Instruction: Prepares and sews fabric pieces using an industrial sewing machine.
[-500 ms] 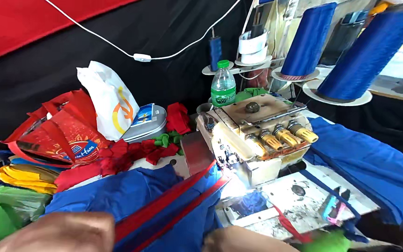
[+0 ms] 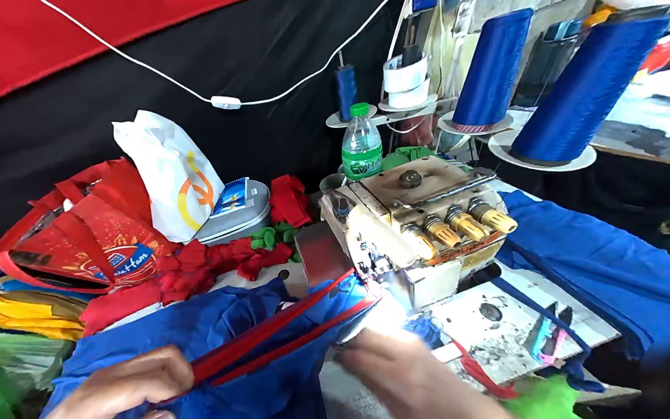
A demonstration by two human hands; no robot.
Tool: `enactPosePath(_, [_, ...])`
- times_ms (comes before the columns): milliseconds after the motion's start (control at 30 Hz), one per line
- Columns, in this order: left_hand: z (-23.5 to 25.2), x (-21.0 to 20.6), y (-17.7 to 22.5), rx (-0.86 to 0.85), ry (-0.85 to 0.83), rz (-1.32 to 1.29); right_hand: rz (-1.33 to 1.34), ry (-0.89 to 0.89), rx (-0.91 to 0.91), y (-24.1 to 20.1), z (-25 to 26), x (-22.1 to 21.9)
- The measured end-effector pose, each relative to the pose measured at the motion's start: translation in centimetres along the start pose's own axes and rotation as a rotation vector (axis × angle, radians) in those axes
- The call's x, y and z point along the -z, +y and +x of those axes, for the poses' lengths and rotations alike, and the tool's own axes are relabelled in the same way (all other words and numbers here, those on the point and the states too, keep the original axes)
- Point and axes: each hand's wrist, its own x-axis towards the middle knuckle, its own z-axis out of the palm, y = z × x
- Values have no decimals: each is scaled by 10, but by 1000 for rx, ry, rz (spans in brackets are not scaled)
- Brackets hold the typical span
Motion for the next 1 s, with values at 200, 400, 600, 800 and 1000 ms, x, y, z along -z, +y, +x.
enactPosePath(200, [2,-7,-17,-52,90,-93,-193,72,-112,40,-3,19])
enactPosePath(400, [5,-6,-20,-48,105,-79,-199,57,-120,50,-1,14])
enactPosePath(600, [7,-12,-22,-60,86,-124,-121,145,-178,56,-6,13])
enactPosePath(800, [12,-19,-15,-110,133,-206,-82,58,-120,53,4,15])
enactPosePath(1000, [13,-21,-16,-114,171,-211,176,-80,-164,38,20,25])
